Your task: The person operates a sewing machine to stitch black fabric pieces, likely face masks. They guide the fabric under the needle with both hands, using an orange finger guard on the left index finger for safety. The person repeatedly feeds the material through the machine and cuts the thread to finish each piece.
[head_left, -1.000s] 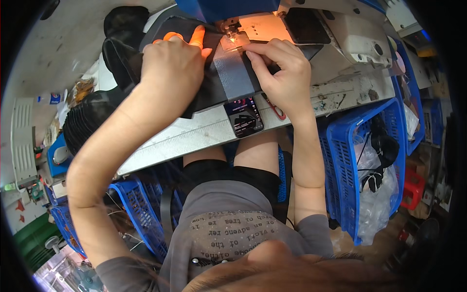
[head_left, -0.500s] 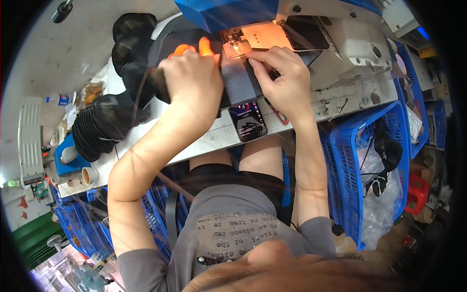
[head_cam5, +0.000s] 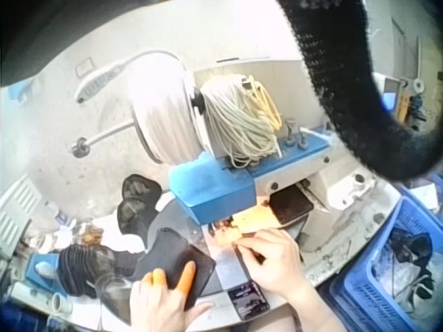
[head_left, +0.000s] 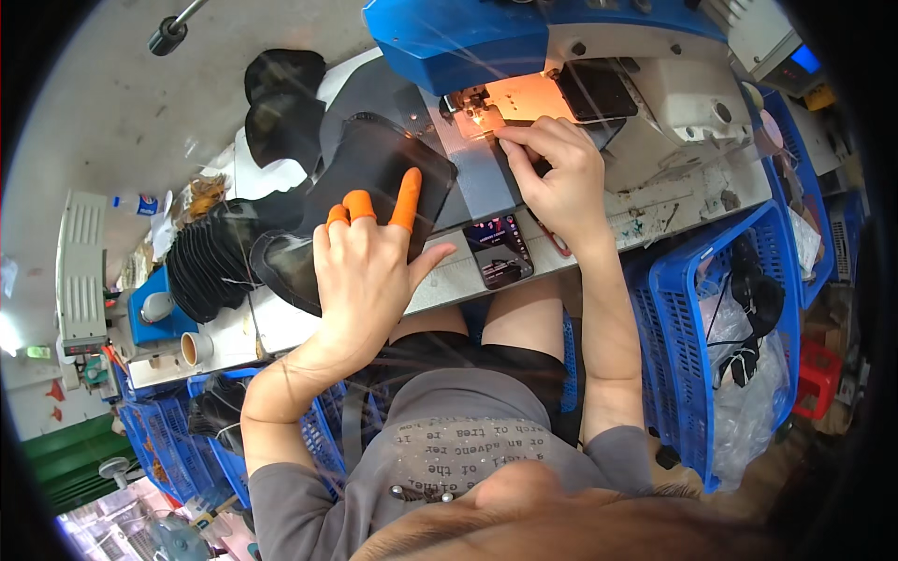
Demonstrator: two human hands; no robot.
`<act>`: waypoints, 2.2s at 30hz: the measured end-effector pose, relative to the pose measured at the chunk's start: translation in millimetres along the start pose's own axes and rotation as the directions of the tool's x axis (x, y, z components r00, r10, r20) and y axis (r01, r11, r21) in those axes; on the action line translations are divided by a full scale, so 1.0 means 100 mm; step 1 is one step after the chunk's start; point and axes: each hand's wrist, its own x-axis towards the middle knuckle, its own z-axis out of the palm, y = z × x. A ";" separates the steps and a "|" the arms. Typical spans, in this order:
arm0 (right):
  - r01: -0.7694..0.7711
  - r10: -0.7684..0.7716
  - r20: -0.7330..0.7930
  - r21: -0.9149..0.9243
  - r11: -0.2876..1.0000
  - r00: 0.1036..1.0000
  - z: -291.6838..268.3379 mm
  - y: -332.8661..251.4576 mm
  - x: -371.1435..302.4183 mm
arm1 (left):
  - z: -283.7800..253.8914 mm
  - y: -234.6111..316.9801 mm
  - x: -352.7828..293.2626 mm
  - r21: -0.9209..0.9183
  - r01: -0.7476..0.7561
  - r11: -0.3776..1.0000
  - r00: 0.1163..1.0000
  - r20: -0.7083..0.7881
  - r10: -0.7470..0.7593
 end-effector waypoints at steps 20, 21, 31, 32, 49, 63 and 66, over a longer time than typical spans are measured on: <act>0.001 -0.001 0.037 -0.015 1.000 0.999 0.02 -0.03 0.00 | 0.87 -1.35 -0.43 -0.975 0.119 -0.189 0.787 0.208 -0.580; -0.001 0.002 0.039 -0.011 1.000 0.999 0.03 -0.03 0.00 | 0.92 -1.40 -0.43 -0.977 0.110 -0.183 0.809 0.195 -0.554; -0.028 0.028 0.057 -0.012 1.000 0.998 -0.01 -0.05 0.00 | 1.01 -1.56 -0.43 -0.967 0.072 -0.245 0.795 0.204 -0.572; -0.028 0.028 0.058 -0.011 1.000 0.998 -0.01 -0.06 0.00 | 1.03 -1.58 -0.44 -0.965 0.083 -0.249 0.792 0.216 -0.572; -0.041 0.042 0.065 -0.022 0.999 0.997 0.00 -0.05 0.00 | 1.23 -1.57 -0.24 -0.306 0.221 0.926 0.859 -0.388 -0.333; -0.006 0.007 0.032 -0.039 0.999 0.999 0.02 -0.05 -0.02 | 1.67 -1.65 -0.07 -0.142 0.355 0.924 0.933 0.121 -0.340; 0.004 -0.002 0.031 -0.062 0.998 1.000 0.01 -0.03 -0.01 | 1.86 -1.50 0.36 -0.052 0.279 0.959 0.937 0.233 -0.260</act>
